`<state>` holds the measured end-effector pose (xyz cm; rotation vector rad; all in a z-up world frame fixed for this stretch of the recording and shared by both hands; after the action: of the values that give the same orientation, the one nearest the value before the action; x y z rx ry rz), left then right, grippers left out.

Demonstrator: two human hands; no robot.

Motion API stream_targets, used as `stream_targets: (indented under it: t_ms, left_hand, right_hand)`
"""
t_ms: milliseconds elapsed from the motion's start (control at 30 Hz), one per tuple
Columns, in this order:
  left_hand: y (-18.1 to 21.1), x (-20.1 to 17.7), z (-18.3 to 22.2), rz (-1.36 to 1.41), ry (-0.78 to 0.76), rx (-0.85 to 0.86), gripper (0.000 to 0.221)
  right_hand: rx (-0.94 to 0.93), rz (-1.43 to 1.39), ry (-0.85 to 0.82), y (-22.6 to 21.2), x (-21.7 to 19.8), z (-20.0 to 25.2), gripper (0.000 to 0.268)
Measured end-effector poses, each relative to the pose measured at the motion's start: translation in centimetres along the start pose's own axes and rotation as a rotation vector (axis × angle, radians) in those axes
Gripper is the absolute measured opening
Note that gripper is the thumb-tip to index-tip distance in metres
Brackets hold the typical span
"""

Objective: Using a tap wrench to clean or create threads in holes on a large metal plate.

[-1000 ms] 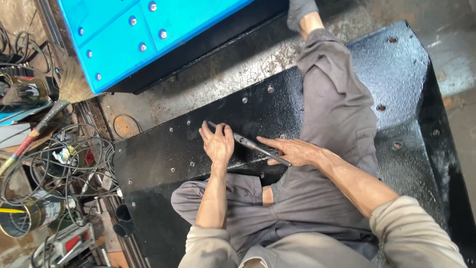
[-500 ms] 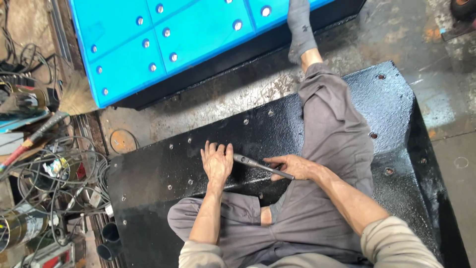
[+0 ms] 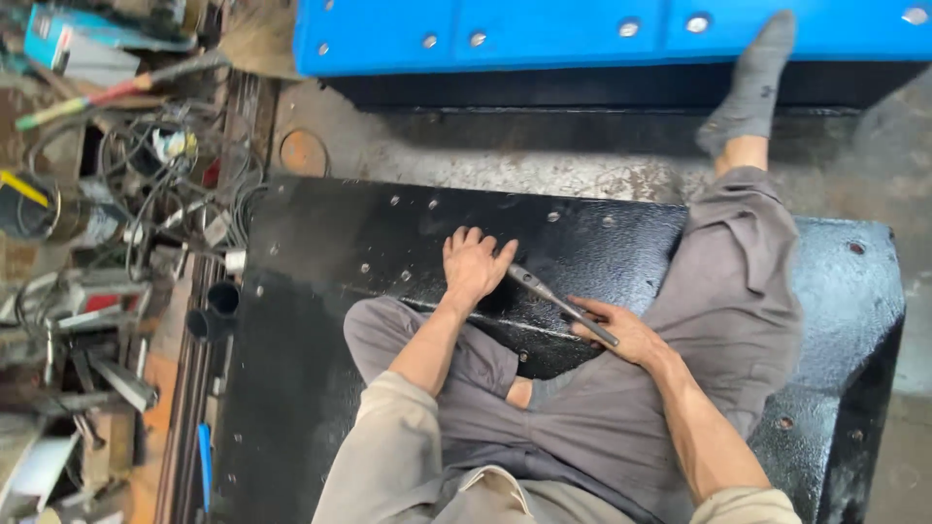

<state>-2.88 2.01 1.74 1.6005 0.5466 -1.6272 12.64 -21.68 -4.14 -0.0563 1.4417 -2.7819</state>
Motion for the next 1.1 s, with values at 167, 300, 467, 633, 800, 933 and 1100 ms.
stream_targets:
  t_ms: [167, 300, 467, 633, 800, 933, 1100]
  left_hand:
    - [-2.0, 1.1, -0.1, 0.072, 0.008, -0.028, 0.061]
    - [-4.6, 1.9, -0.4, 0.234, -0.067, 0.09, 0.065]
    - [-7.2, 1.5, -1.6, 0.427, -0.172, 0.258, 0.071]
    - [-7.4, 1.7, -3.4, 0.451, -0.432, 0.242, 0.067]
    - [-7.1, 2.7, -3.9, 0.456, -0.474, 0.228, 0.062]
    - [-6.8, 2.0, -3.5, 0.44, -0.506, 0.219, 0.06]
    - [-6.8, 2.3, -1.5, 0.438, -0.52, 0.205, 0.055]
  right_hand:
    - [0.035, -0.069, -0.005, 1.1, 0.1, -0.5, 0.067]
    - [0.049, -0.095, 0.067, 1.7, 0.0, 0.1, 0.063]
    - [0.171, 0.347, 0.347, 4.8, -0.8, 1.5, 0.061]
    - [0.134, -0.183, 0.435, 16.5, -5.6, 1.8, 0.055]
    - [0.121, -1.328, 0.609, 30.0, -11.6, 3.6, 0.069]
    - [0.599, -1.627, 0.785, 20.2, 0.3, 1.4, 0.109]
    - [0.332, -0.901, 1.035, 5.4, 4.0, -5.6, 0.079]
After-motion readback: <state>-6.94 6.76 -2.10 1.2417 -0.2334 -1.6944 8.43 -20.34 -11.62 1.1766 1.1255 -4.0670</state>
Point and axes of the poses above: each hand's wrist, its own z-axis away from the middle knuckle, its own x-axis out of the palm, y = z × x, the point moved 2 cm from there along -z, towards the middle knuckle, and after that the axes turned 1 degree about z, right-handed, at the moved point
